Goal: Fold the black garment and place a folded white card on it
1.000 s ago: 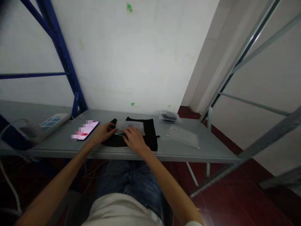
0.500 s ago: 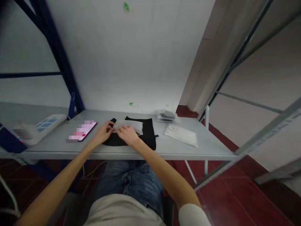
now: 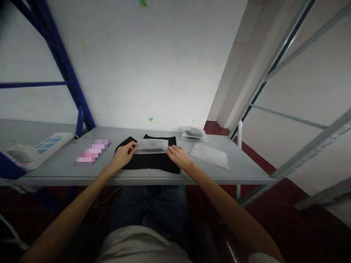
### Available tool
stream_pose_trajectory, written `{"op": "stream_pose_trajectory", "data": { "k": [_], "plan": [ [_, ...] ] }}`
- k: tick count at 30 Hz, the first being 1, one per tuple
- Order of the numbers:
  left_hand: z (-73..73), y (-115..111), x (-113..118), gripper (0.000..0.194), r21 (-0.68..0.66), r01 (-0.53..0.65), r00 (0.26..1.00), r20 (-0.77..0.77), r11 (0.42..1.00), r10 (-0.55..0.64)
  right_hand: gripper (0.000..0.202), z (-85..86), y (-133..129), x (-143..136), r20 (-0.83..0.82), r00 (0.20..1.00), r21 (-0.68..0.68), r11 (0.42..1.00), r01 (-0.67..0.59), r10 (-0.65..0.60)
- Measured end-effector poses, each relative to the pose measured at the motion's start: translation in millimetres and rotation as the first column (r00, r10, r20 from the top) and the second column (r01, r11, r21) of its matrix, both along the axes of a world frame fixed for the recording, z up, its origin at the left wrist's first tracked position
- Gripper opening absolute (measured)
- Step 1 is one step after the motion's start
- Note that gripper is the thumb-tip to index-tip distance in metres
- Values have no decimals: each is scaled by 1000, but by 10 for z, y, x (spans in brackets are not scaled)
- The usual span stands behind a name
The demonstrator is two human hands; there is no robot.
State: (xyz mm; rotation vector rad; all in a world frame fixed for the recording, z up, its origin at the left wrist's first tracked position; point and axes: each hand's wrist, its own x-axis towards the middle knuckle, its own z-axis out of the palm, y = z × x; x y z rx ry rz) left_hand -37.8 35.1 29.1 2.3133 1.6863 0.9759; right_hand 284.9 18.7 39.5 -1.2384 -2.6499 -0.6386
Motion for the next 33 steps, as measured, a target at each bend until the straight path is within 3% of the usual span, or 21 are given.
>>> {"op": "stream_pose_trajectory", "data": {
  "k": [5, 9, 13, 15, 17, 20, 24, 28, 33],
  "plan": [
    [22, 244, 211, 31, 60, -70, 987, -138, 996, 78, 27, 10, 167, -71, -128, 976, -41, 984, 172, -176],
    [88, 340, 269, 32, 1, -122, 970, -211, 993, 119, 25, 7, 181, -192, -239, 925, -81, 955, 285, -296],
    [102, 60, 291, 36, 109, -165, 959, -215, 980, 185, 32, -111, -76, -276, -463, 833, -89, 952, 294, -301],
    [45, -191, 320, 39, 189, -135, 962, -210, 973, 174, 39, -199, -240, -332, -555, 800, -109, 974, 199, -226],
    [-60, -423, 349, 42, 203, -43, 973, -215, 978, 87, 46, -291, -367, -400, -595, 786, -149, 984, 94, -166],
    [-256, -590, 363, 46, 161, 41, 977, -211, 986, -6, 54, -409, -430, -487, -568, 807, -225, 974, 36, -162],
    [-420, -490, 313, 47, 122, 33, 973, -231, 992, -4, 60, -468, -331, -506, -477, 845, -304, 947, 101, -243],
    [-424, -354, 284, 51, 75, 32, 963, -271, 997, -10, 63, -417, -225, -465, -420, 873, -329, 938, 107, -246],
    [-349, -356, 303, 57, 55, 20, 941, -338, 998, 0, 65, -383, -219, -451, -397, 885, -319, 941, 117, -244]
  ]
}}
